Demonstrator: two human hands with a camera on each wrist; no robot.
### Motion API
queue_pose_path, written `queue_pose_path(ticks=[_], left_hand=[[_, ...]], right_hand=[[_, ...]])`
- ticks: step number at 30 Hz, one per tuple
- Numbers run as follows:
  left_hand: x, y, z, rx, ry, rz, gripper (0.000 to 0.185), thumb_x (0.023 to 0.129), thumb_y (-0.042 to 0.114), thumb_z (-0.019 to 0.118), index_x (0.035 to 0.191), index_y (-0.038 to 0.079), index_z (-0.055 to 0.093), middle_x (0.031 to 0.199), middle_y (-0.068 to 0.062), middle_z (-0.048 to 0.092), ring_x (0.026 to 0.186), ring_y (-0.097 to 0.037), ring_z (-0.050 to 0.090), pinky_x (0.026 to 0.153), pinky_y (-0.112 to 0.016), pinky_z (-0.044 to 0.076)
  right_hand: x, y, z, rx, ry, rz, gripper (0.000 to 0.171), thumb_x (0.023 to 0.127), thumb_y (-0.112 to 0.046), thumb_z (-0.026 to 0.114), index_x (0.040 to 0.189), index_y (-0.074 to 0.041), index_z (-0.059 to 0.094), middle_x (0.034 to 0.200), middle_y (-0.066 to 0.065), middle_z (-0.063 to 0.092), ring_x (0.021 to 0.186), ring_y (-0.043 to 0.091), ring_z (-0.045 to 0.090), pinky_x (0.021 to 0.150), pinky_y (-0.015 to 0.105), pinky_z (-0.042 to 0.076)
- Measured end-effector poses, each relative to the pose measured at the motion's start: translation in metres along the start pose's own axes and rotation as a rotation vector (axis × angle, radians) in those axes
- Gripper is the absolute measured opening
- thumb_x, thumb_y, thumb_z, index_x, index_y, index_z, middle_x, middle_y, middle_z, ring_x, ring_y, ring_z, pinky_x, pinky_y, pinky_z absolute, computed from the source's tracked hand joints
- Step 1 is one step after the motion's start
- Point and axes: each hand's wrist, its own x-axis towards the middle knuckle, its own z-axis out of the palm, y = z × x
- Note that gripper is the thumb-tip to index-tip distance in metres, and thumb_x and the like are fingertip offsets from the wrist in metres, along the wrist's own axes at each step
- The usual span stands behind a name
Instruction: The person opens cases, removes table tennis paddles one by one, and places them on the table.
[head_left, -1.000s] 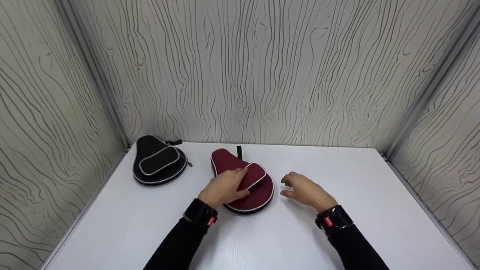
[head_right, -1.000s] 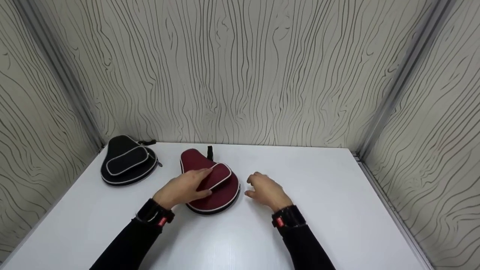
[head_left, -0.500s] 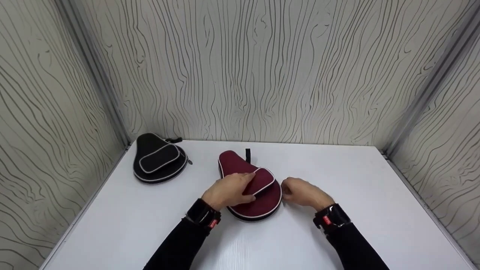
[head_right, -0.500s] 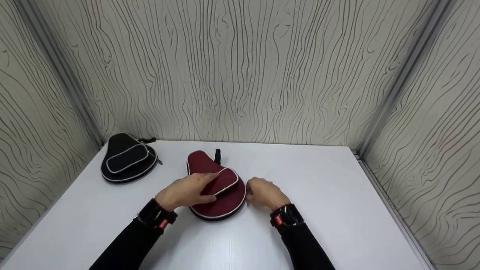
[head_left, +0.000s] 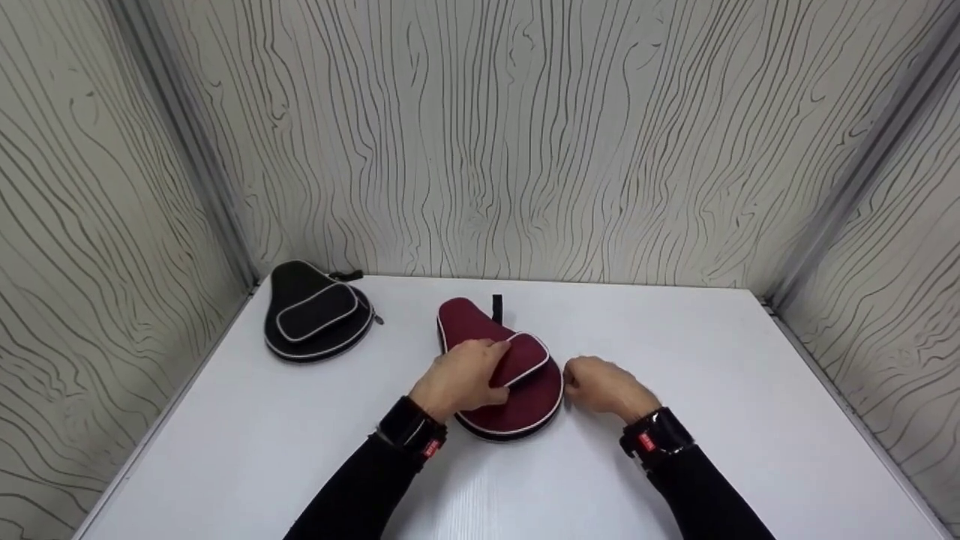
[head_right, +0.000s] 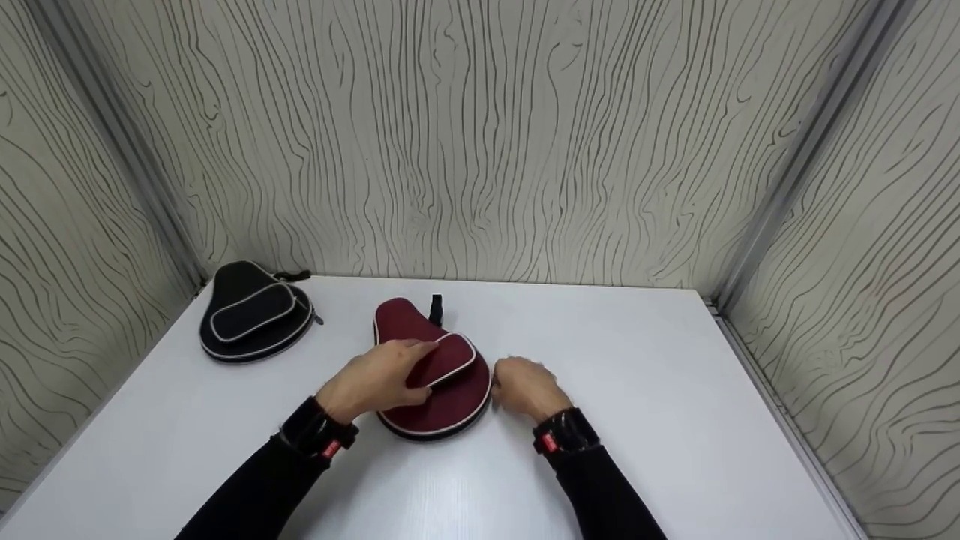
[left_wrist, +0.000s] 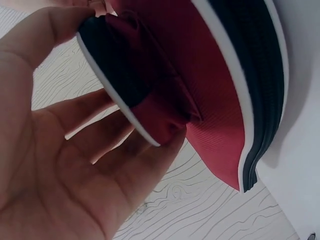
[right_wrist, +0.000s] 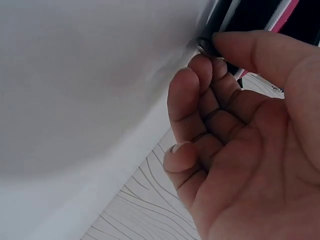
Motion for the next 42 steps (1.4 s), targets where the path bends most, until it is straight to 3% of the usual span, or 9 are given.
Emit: queue_pose_path(ticks=[4, 9, 16, 23, 28, 32, 39, 42], left_hand=[[0.001, -0.001, 0.003, 0.031, 0.062, -0.007, 0.07, 0.099, 0.028, 0.089, 0.16, 0.0, 0.069, 0.141, -0.017, 0.083, 0.132, -0.032, 0.081, 0.112, -0.044, 0.07], [0.001, -0.006, 0.01, 0.111, 0.169, -0.009, 0.061, 0.099, 0.024, 0.088, 0.152, -0.002, 0.073, 0.127, -0.016, 0.086, 0.115, -0.035, 0.083, 0.099, -0.043, 0.073], [0.002, -0.015, 0.014, 0.177, 0.237, -0.031, 0.051, 0.101, 0.019, 0.089, 0.146, 0.0, 0.075, 0.121, -0.016, 0.087, 0.107, -0.037, 0.083, 0.096, -0.045, 0.073], [0.002, -0.018, 0.014, 0.179, 0.237, -0.032, 0.05, 0.101, 0.017, 0.089, 0.145, -0.001, 0.074, 0.122, -0.016, 0.087, 0.107, -0.038, 0.082, 0.097, -0.046, 0.073], [0.003, -0.017, 0.014, 0.19, 0.226, -0.035, 0.05, 0.102, 0.016, 0.086, 0.148, -0.001, 0.074, 0.122, -0.017, 0.087, 0.107, -0.038, 0.082, 0.098, -0.046, 0.072], [0.002, -0.015, 0.012, 0.179, 0.21, -0.041, 0.053, 0.102, 0.017, 0.087, 0.15, -0.002, 0.073, 0.124, -0.017, 0.086, 0.108, -0.038, 0.082, 0.098, -0.046, 0.072], [0.0, -0.007, 0.006, 0.133, 0.143, -0.035, 0.07, 0.104, 0.033, 0.091, 0.157, -0.006, 0.067, 0.133, -0.022, 0.085, 0.119, -0.039, 0.081, 0.106, -0.046, 0.07], [-0.002, -0.001, 0.004, 0.131, 0.137, -0.029, 0.071, 0.105, 0.038, 0.091, 0.154, -0.007, 0.069, 0.127, -0.021, 0.086, 0.116, -0.037, 0.083, 0.1, -0.046, 0.073]], right_hand=[[0.002, 0.001, 0.001, -0.007, 0.043, 0.0, 0.012, 0.105, -0.007, 0.073, 0.093, -0.01, 0.076, 0.091, 0.001, 0.074, 0.083, 0.017, 0.066, 0.078, 0.044, 0.063], [0.005, -0.001, 0.004, -0.029, 0.115, -0.04, 0.011, 0.105, -0.007, 0.08, 0.095, -0.008, 0.081, 0.094, 0.004, 0.081, 0.086, 0.018, 0.073, 0.082, 0.048, 0.069], [0.001, -0.013, 0.007, -0.072, 0.132, -0.142, 0.013, 0.102, -0.007, 0.086, 0.09, -0.007, 0.08, 0.089, 0.003, 0.08, 0.082, 0.018, 0.073, 0.076, 0.047, 0.068], [-0.006, -0.027, 0.005, -0.034, 0.009, -0.238, 0.023, 0.099, -0.003, 0.087, 0.081, -0.01, 0.075, 0.075, -0.01, 0.061, 0.072, 0.007, 0.05, 0.062, 0.025, 0.044], [-0.008, -0.038, 0.006, -0.045, -0.048, -0.308, 0.02, 0.1, -0.007, 0.09, 0.083, -0.01, 0.08, 0.076, -0.01, 0.068, 0.071, 0.002, 0.052, 0.064, 0.023, 0.048], [-0.008, -0.04, 0.008, -0.048, -0.057, -0.33, 0.021, 0.101, -0.009, 0.09, 0.083, -0.01, 0.079, 0.077, -0.009, 0.069, 0.071, 0.001, 0.052, 0.064, 0.022, 0.048], [-0.006, -0.031, 0.005, -0.053, -0.001, -0.266, 0.028, 0.1, -0.008, 0.089, 0.077, -0.01, 0.073, 0.074, -0.013, 0.054, 0.07, 0.005, 0.048, 0.062, 0.023, 0.04], [-0.004, -0.022, 0.003, -0.047, 0.015, -0.265, 0.025, 0.099, -0.005, 0.088, 0.079, -0.008, 0.075, 0.074, -0.012, 0.056, 0.071, 0.005, 0.049, 0.064, 0.023, 0.041]])
